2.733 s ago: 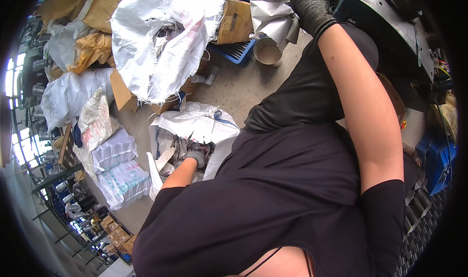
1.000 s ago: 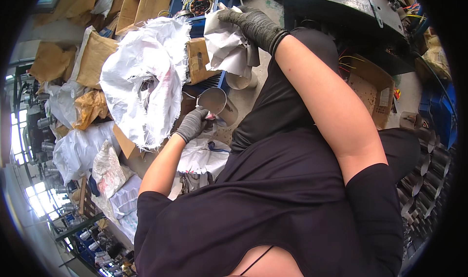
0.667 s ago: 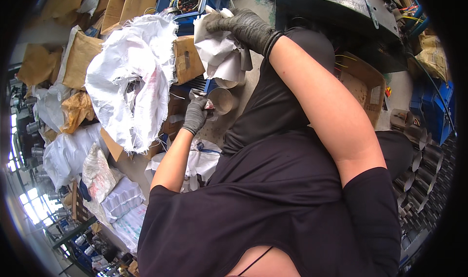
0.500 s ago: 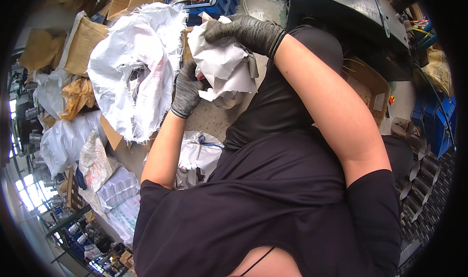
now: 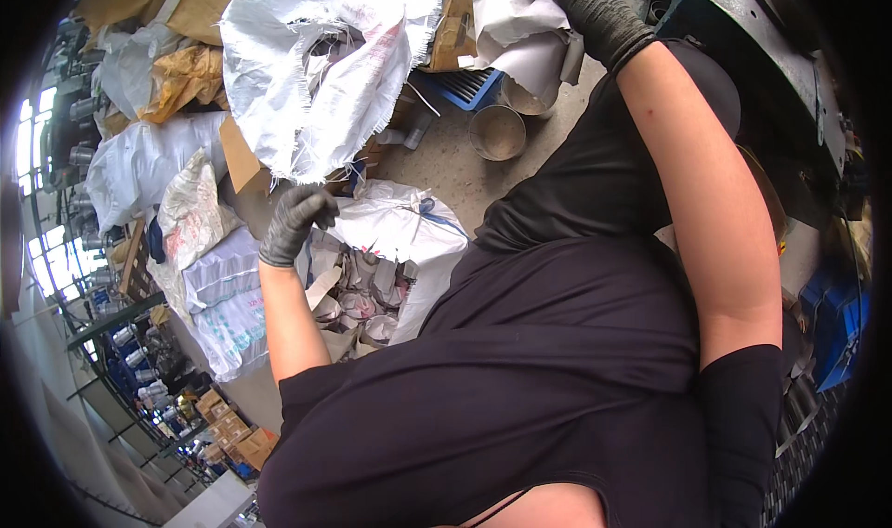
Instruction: Cutting wires, marking a stator-like component, and inserting it into a pressing machine for assembly.
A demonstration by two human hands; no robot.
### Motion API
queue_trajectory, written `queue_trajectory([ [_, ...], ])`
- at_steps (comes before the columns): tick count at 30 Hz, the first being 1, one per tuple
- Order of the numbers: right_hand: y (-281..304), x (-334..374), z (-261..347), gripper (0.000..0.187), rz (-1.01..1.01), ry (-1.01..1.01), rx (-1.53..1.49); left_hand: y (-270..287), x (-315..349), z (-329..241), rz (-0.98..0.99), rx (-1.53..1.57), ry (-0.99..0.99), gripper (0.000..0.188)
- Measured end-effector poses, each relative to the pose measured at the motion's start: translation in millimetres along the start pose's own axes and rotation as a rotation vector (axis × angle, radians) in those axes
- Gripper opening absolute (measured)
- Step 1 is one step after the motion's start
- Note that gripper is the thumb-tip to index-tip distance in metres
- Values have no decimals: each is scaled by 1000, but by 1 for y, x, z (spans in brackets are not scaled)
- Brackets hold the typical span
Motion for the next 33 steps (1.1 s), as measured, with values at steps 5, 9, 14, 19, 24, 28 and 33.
queue_trajectory([
  [5,-15,10,32,16,-58,-58,-204,2,11,237,-75,71,577,49],
  [9,-34,6,-1,32,-5,-164,-204,35,28,444,-501,-350,742,81],
  [14,31,8,-19,42,-153,-251,100,-59,-32,363,-575,-182,590,83],
  [19,19,11,-25,46,-149,-309,18,-59,-83,344,-677,-271,625,76],
  [24,32,13,-24,44,-177,-321,99,-43,-82,361,-757,-400,622,69],
  [28,23,17,-10,40,-130,-261,68,-23,-71,369,-848,-518,629,64],
  [33,32,18,-16,41,-180,-280,139,-15,-43,398,-947,-646,657,58],
])
Point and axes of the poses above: each hand's wrist, its own x-axis away from the middle knuckle, its own y-axis out of the back of the hand, z = x × y, the point moved 7 cm from there along -x, towards the middle knuckle, and after that the axes turned 13 degrees about y, right-handed, at the moved point
